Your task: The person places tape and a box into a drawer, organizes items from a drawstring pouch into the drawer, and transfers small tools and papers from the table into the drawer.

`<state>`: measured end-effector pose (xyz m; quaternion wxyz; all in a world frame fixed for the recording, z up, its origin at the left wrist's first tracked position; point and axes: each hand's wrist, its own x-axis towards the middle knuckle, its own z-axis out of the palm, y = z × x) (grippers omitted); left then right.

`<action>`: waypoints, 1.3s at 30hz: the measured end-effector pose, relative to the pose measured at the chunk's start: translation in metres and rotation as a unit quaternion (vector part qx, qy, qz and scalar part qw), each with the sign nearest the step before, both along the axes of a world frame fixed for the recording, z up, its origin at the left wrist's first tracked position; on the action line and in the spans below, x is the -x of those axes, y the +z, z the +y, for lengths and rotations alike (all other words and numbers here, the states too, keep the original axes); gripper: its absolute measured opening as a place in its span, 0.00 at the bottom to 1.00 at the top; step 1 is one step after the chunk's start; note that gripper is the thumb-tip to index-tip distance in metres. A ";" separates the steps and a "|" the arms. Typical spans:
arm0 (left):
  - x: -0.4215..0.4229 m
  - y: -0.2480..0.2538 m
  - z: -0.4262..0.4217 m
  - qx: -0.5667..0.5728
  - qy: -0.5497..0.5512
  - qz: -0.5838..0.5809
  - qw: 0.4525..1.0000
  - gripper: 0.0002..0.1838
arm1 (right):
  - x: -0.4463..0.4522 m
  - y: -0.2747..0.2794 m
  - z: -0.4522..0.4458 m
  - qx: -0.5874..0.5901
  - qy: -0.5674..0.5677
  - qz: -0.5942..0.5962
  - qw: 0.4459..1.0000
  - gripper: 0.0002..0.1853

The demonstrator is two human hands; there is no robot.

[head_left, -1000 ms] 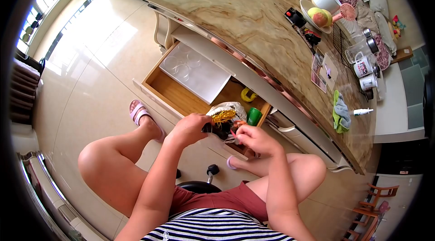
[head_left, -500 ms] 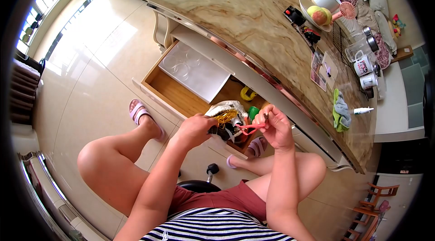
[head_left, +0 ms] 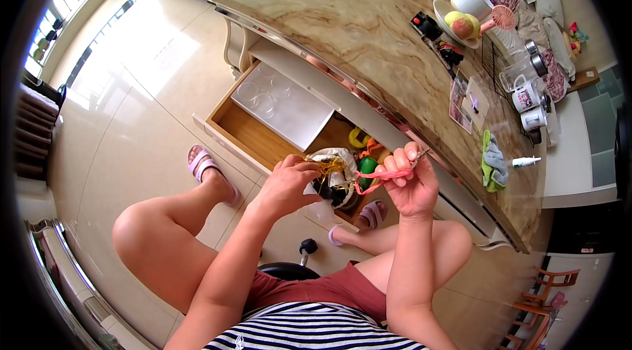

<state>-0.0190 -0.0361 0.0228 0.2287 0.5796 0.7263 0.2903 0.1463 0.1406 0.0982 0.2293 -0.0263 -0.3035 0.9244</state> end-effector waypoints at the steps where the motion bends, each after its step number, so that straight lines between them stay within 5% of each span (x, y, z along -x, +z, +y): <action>1: -0.001 0.001 0.000 0.006 0.000 0.008 1.000 0.25 | 0.001 0.003 -0.002 0.004 -0.001 0.010 1.000 0.07; 12: -0.012 0.022 0.002 -0.017 0.028 0.054 0.998 0.26 | 0.006 0.015 -0.012 0.016 0.029 0.040 0.999 0.07; 18: -0.022 0.028 0.009 -0.105 0.066 -0.052 0.991 0.26 | 0.012 0.013 -0.020 0.038 0.029 0.035 0.998 0.06; 22: -0.022 0.008 0.015 -0.117 0.016 -0.243 0.963 0.13 | 0.012 0.006 -0.013 0.048 -0.026 0.053 0.997 0.05; 24: -0.023 0.006 0.013 -0.034 0.047 -0.463 0.885 0.12 | 0.008 0.006 -0.009 0.067 -0.108 0.033 0.991 0.06; 25: -0.022 0.007 0.013 -0.034 0.046 -0.463 0.885 0.12 | 0.005 0.005 -0.007 0.069 -0.139 0.022 0.988 0.06; 27: -0.021 0.010 0.014 -0.065 0.067 -0.597 0.797 0.13 | -0.001 0.001 -0.001 0.072 -0.169 0.012 0.983 0.06; 39: -0.016 0.013 0.011 -0.043 0.050 -0.741 0.669 0.13 | -0.008 -0.009 0.006 0.112 -0.221 -0.023 0.968 0.12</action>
